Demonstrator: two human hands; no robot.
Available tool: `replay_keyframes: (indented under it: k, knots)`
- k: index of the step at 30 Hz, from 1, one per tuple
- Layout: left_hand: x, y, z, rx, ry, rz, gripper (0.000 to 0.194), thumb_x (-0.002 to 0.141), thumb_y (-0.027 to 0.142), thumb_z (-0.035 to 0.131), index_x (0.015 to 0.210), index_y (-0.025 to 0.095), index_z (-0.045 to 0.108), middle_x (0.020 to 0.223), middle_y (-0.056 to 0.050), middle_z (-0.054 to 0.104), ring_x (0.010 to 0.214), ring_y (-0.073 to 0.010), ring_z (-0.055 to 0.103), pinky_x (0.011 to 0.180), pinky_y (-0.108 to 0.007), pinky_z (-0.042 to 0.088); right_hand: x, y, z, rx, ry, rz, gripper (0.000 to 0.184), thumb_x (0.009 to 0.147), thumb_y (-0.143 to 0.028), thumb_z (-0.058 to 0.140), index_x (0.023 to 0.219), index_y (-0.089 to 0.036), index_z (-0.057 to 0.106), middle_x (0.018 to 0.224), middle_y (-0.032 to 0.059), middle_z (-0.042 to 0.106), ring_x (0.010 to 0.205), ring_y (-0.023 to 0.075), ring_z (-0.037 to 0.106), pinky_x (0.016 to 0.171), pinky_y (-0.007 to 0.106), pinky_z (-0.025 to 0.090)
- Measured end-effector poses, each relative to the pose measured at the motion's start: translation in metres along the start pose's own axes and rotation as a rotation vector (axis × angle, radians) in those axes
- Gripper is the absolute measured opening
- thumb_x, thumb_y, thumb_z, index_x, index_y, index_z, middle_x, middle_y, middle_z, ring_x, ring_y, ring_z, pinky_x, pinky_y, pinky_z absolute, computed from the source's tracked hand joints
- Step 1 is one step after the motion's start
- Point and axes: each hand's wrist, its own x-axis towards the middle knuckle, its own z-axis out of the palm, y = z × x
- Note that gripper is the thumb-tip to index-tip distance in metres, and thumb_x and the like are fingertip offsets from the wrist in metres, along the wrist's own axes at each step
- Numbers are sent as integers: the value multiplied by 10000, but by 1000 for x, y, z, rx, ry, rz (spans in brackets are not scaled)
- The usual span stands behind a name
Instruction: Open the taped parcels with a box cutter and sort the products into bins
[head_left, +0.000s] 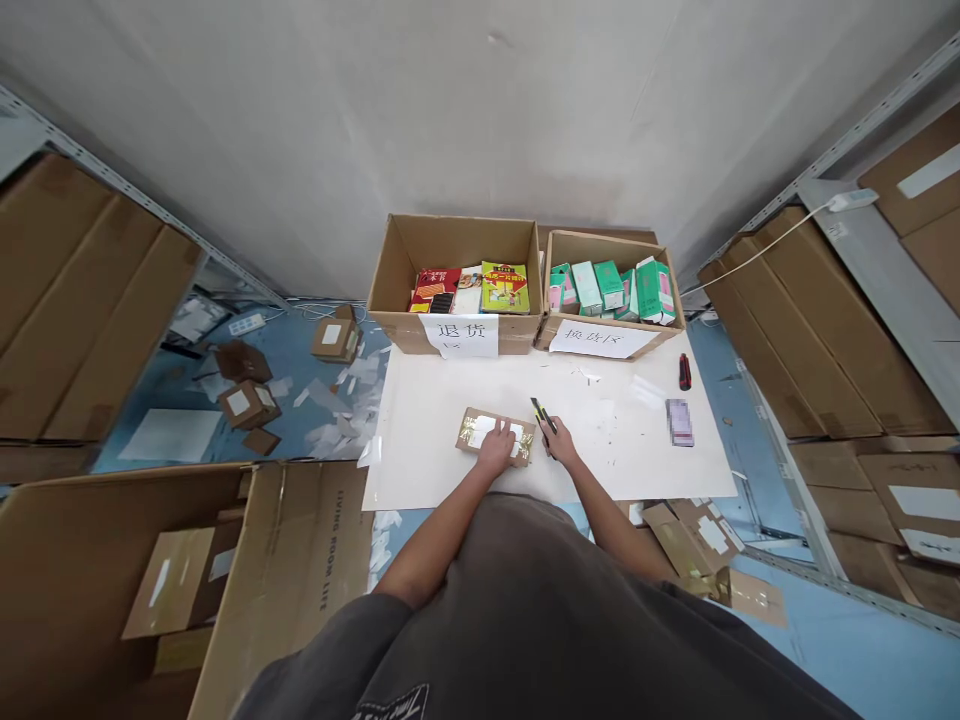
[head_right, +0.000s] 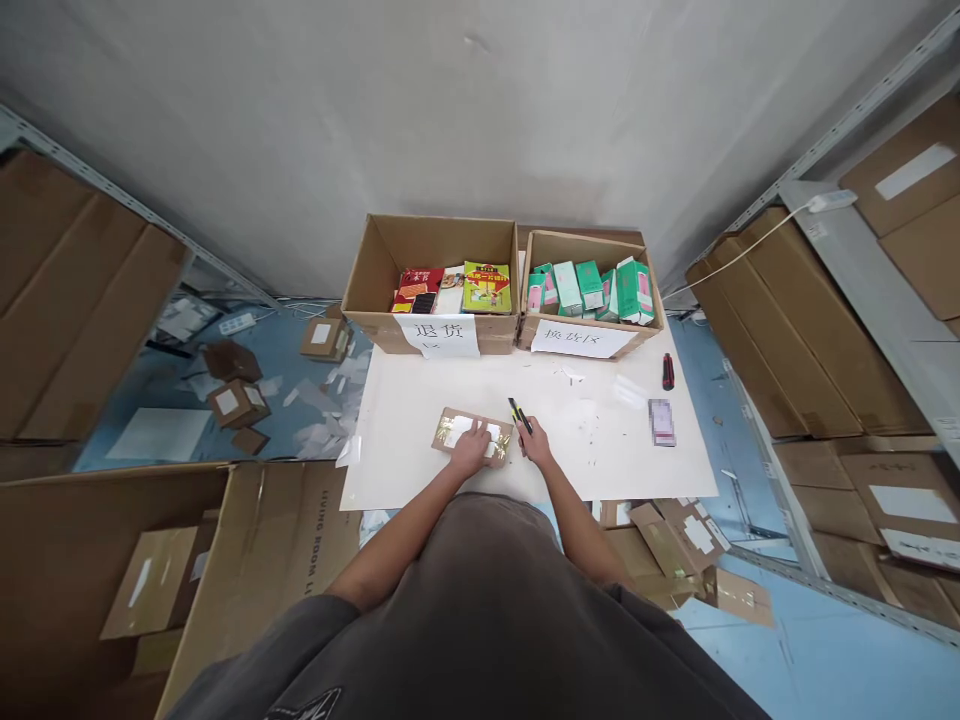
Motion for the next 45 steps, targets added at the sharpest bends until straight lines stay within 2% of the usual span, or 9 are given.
replay_keyframes:
  k: [7, 12, 17, 22, 27, 33, 37, 41, 45]
  knots:
    - [-3, 18, 3, -10, -14, -60, 728, 675, 334, 893, 1325, 226, 584, 1692, -145, 305, 1578, -399, 199, 1133, -498, 457, -31, 47, -46, -132, -343, -94, 309, 1048, -458, 475, 1104, -228, 674, 800, -14, 741, 637, 134, 680, 695, 222, 490]
    - [-7, 24, 6, -11, 19, -93, 672, 669, 306, 898, 1273, 208, 619, 1681, -146, 333, 1579, -380, 215, 1145, -477, 456, -20, 25, -49, -563, -241, -141, 384, 1037, -558, 517, 1160, -256, 721, 1098, 84, 764, 1030, 240, 700, 825, 284, 464]
    - [-3, 28, 0, 0, -4, -131, 674, 637, 315, 921, 1244, 221, 644, 1673, -132, 354, 1566, -374, 260, 1132, -462, 473, -6, 9, -52, -664, -243, -182, 599, 982, -717, 484, 1063, -203, 780, 1119, 164, 752, 1099, 302, 680, 883, 343, 463]
    - [3, 29, -6, 8, 1, -147, 655, 621, 321, 937, 1208, 227, 662, 1650, -133, 399, 1543, -364, 323, 1097, -440, 500, -3, 20, -57, -624, -285, -185, 598, 950, -739, 525, 987, -210, 802, 1093, 152, 764, 1096, 301, 683, 864, 329, 461]
    - [-2, 33, -2, -8, 35, -155, 682, 603, 293, 952, 1210, 222, 651, 1646, -133, 406, 1548, -368, 310, 1098, -418, 492, -27, 39, -28, -533, -251, -164, 703, 1004, -754, 339, 1007, -208, 782, 1057, 134, 770, 1014, 268, 699, 771, 292, 450]
    - [-14, 36, 12, -47, 164, -214, 585, 903, 437, 714, 1434, 279, 526, 1553, -105, 535, 1475, -310, 431, 1107, -430, 469, -64, 78, -24, -330, -139, 23, 693, 1020, -735, 301, 924, -209, 744, 977, 109, 764, 925, 244, 693, 654, 258, 392]
    - [-6, 24, 17, -3, 196, -318, 889, 845, 583, 736, 1593, 272, 368, 1693, -133, 313, 1585, -414, 142, 1249, -590, 214, -80, 96, -36, -242, -81, 92, 669, 1033, -716, 282, 981, -218, 725, 949, 92, 753, 894, 239, 683, 636, 255, 369]
    - [7, 10, 26, 5, 135, -379, 1089, 787, 716, 716, 1652, 247, 249, 1732, -145, 188, 1593, -444, 20, 1262, -627, 89, -82, 92, -36, -214, -43, -40, 587, 1096, -578, 207, 1189, -263, 693, 1018, 64, 742, 958, 227, 671, 724, 259, 397]
    - [6, -2, 37, 19, 217, -260, 838, 909, 700, 557, 1615, 292, 362, 1692, -107, 325, 1573, -440, 163, 1258, -633, 123, -71, 77, -25, -301, -21, -231, 451, 1109, -468, 304, 1374, -295, 626, 1152, 79, 684, 1099, 230, 617, 839, 267, 411]
